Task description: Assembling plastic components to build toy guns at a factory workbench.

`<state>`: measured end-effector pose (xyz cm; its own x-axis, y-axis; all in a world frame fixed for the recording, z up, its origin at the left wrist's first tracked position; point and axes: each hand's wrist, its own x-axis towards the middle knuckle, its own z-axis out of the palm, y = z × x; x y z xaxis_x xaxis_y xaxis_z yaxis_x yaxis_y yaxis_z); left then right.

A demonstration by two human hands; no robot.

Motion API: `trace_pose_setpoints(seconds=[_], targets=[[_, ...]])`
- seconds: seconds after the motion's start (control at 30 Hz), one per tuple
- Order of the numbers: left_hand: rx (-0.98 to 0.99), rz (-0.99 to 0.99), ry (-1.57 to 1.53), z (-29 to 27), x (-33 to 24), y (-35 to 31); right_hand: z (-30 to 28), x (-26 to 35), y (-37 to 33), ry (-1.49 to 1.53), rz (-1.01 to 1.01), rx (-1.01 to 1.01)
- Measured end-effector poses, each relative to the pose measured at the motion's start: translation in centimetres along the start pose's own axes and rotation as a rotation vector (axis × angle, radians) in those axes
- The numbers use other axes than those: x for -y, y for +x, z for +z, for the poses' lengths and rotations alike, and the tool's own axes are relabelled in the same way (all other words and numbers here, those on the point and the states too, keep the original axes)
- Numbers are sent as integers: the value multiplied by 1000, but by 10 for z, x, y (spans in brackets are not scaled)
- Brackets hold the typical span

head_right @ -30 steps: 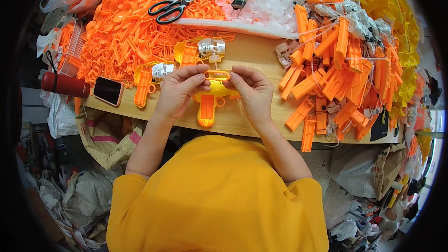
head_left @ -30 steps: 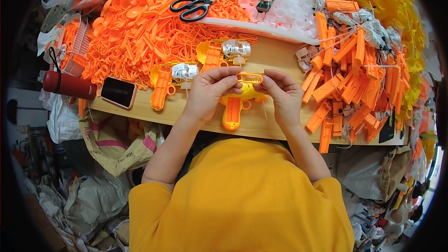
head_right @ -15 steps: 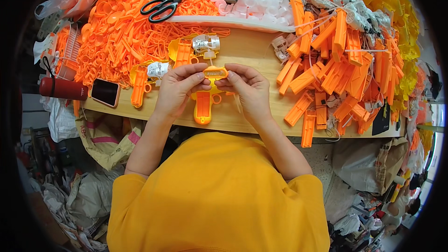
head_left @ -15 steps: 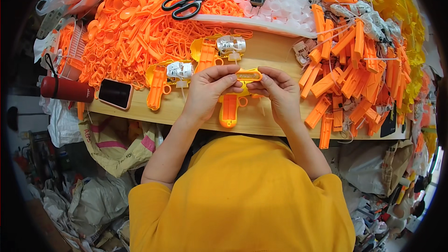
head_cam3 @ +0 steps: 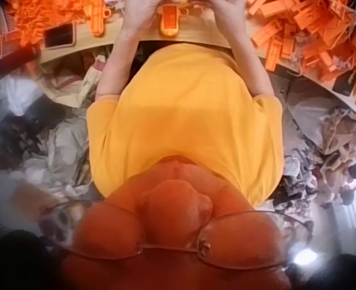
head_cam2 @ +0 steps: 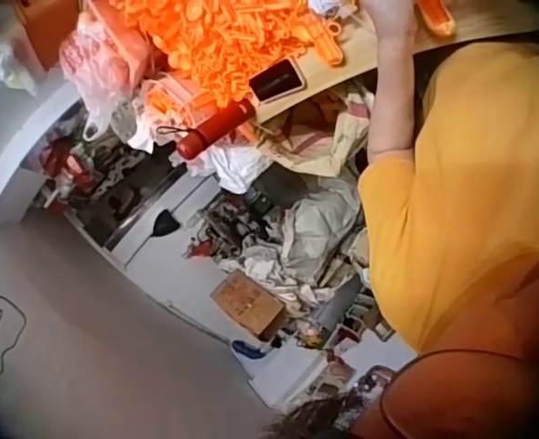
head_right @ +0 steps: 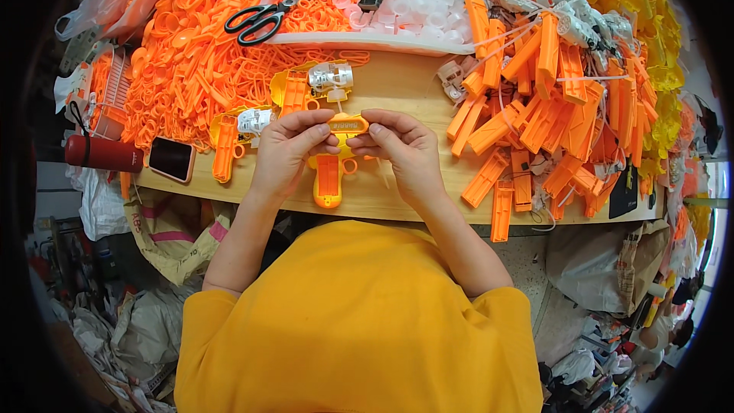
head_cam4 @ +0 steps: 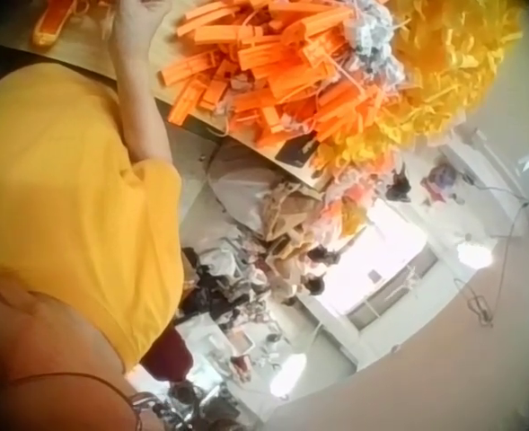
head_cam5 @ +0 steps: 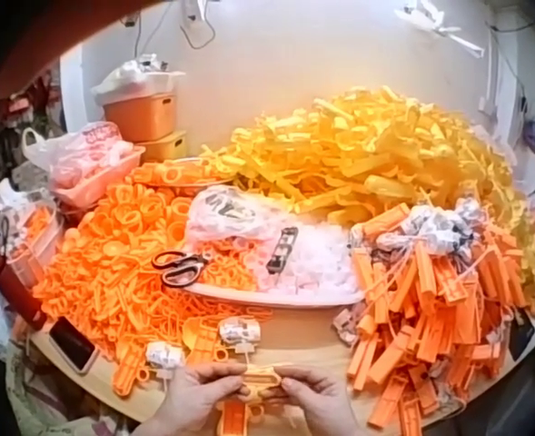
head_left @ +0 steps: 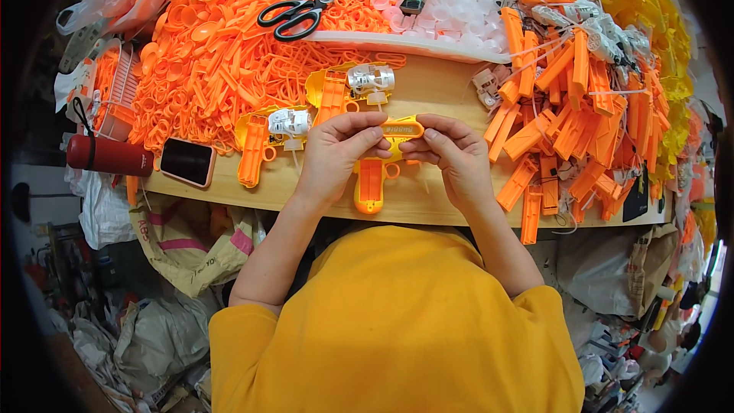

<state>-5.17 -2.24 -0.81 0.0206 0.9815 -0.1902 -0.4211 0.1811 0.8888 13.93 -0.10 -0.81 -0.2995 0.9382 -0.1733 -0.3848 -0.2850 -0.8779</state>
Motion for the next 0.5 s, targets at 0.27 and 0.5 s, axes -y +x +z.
trace_pose_setpoints(seconds=[0.27,0.5], targets=[[11,121,43,6,0,-1,-1,0,0,21,-75,-74],[-35,85,-195,18,5,-6,9,-6,-7,62,-225,-119]])
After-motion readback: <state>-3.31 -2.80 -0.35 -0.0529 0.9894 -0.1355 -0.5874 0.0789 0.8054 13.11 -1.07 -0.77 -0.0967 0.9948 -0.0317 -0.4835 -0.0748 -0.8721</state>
